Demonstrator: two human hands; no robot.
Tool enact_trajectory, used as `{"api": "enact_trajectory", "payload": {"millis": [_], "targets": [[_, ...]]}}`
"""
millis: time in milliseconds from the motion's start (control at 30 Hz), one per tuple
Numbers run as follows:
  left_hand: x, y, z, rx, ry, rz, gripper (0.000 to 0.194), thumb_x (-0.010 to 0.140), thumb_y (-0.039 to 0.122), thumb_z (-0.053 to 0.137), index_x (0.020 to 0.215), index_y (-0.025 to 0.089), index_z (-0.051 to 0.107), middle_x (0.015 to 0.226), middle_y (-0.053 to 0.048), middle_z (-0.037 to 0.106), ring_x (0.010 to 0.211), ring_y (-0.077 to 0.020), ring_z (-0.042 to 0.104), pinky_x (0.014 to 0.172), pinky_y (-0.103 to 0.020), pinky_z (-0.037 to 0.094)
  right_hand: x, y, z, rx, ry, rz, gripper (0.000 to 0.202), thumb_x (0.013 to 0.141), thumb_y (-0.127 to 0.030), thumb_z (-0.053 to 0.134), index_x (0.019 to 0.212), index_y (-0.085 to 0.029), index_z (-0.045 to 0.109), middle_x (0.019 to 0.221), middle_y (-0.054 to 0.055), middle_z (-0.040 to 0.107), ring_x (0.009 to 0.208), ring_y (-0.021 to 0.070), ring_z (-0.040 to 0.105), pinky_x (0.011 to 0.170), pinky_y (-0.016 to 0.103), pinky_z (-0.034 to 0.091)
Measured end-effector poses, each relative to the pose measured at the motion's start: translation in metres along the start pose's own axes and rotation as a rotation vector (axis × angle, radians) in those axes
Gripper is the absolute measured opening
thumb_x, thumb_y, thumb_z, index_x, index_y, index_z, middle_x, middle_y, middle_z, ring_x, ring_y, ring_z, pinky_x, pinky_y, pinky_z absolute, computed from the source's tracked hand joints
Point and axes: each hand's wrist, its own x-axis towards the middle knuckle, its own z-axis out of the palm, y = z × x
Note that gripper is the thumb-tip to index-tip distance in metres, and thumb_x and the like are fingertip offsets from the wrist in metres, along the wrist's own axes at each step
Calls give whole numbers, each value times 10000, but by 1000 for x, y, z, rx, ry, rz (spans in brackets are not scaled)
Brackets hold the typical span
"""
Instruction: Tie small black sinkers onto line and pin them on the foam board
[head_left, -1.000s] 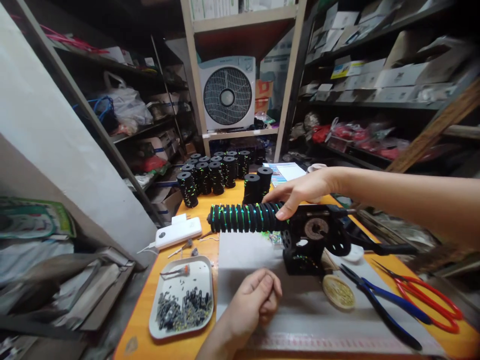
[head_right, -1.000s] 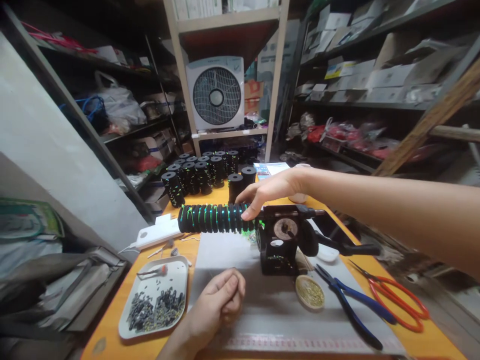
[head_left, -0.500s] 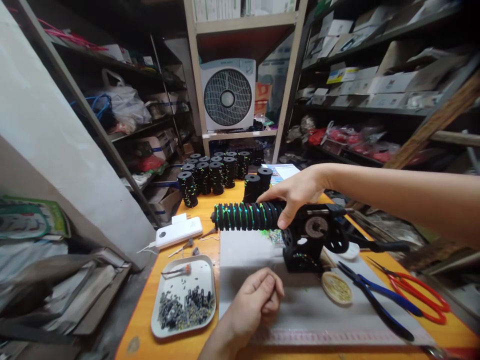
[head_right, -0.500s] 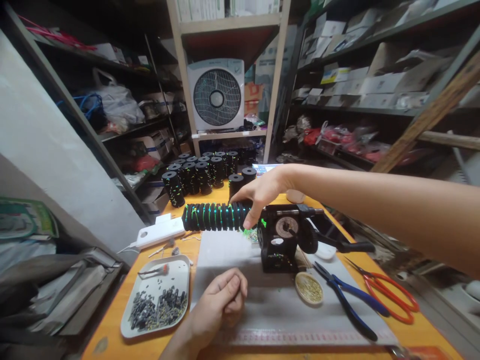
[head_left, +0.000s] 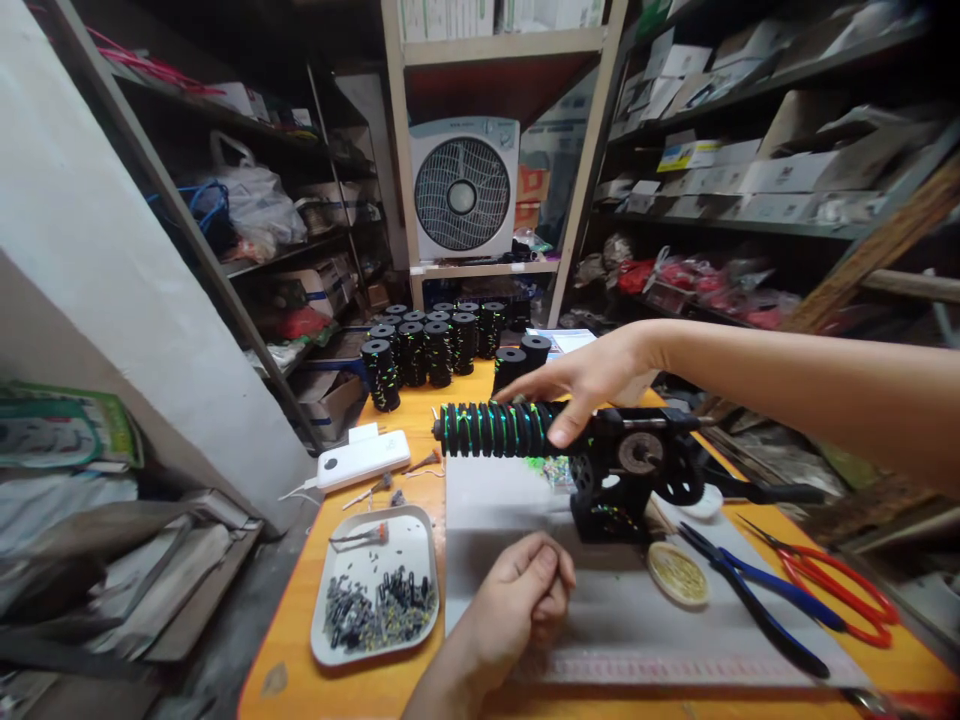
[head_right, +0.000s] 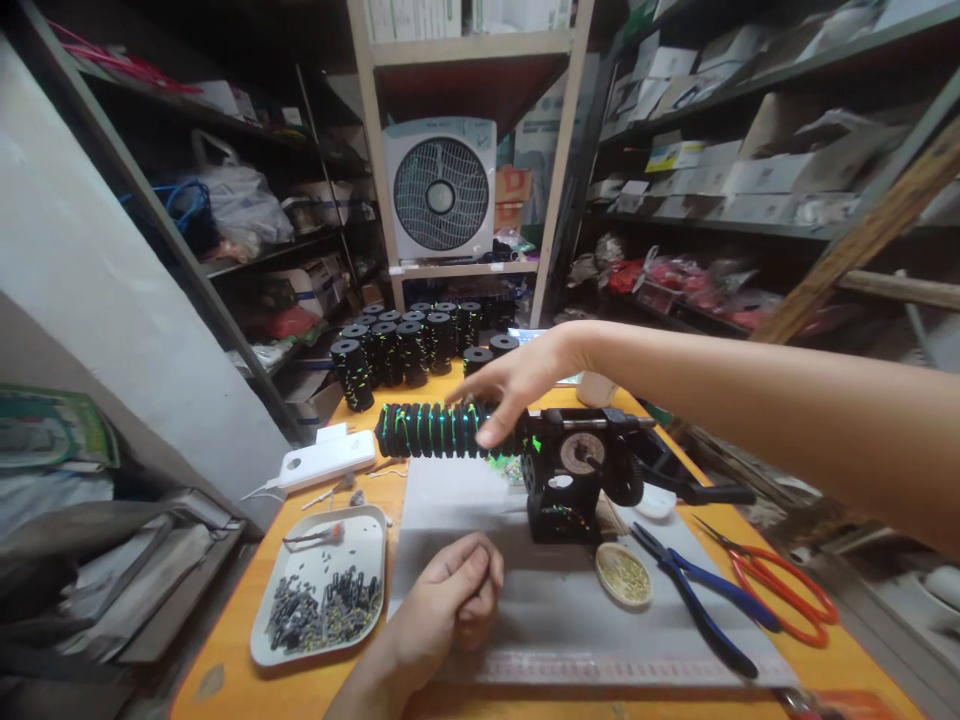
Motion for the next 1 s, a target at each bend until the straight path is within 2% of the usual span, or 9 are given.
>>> {"api": "enact_trajectory", "payload": {"millis": [100, 267, 500, 633, 767, 833, 933, 1000], "targets": [[0, -3, -1, 11, 16, 2, 396, 847, 562, 609, 793, 179, 522, 465, 110, 304, 402, -67, 162, 391, -224, 126, 20, -14, 3, -46, 56, -46, 808, 792, -638, 635, 1470, -252, 423, 1472, 64, 509, 1310, 280, 519, 1072, 366, 445], [-12, -9, 0, 77, 55, 21, 438, 853, 600, 576, 785, 170, 537, 477, 87, 361, 400, -74, 220, 408, -252, 138, 46, -25, 10, -116, 55, -116, 725, 804, -685, 592, 1321, -177, 604, 1354, 96, 617, 1229, 316, 576, 1016, 387, 478], [-33, -17, 6, 128, 114, 49, 510, 805, 679, 581, 738, 176, 524, 480, 83, 351, 437, -85, 241, 453, -271, 150, 46, -26, 15, -167, 82, -161, 651, 847, -618, 572, 1269, -125, 621, 1248, 126, 667, 1131, 316, 614, 930, 379, 497], [-34, -23, 1, 115, 115, 50, 501, 813, 679, 571, 743, 186, 510, 462, 96, 321, 420, -83, 206, 450, -277, 135, 49, -27, 15, -194, 97, -173, 616, 845, -593, 578, 1237, -119, 622, 1223, 136, 669, 1077, 326, 623, 895, 398, 494], [-34, -27, -6, 107, 112, 70, 521, 806, 702, 555, 744, 187, 501, 473, 90, 323, 428, -79, 211, 456, -276, 136, 51, -25, 9, -184, 77, -145, 639, 814, -647, 593, 1236, -170, 641, 1250, 105, 670, 1097, 324, 631, 879, 376, 518], [-35, -28, -7, 121, 104, 75, 528, 807, 706, 549, 746, 184, 507, 479, 85, 334, 433, -80, 225, 460, -274, 152, 52, -31, 6, -179, 64, -139, 670, 808, -666, 593, 1292, -203, 613, 1279, 83, 662, 1119, 307, 632, 881, 352, 529], [-38, -29, -6, 160, 102, 88, 529, 824, 694, 539, 749, 170, 531, 511, 65, 375, 464, -86, 277, 480, -269, 187, 59, -50, 7, -191, 106, -154, 689, 885, -658, 483, 1417, -220, 492, 1404, 62, 574, 1230, 268, 570, 965, 325, 487], [-39, -30, -5, 182, 110, 105, 537, 832, 695, 522, 745, 165, 538, 526, 56, 387, 484, -92, 298, 495, -269, 200, 66, -64, 14, -222, 136, -148, 607, 931, -605, 443, 1358, -189, 555, 1379, 75, 591, 1221, 256, 572, 984, 323, 461]]}}
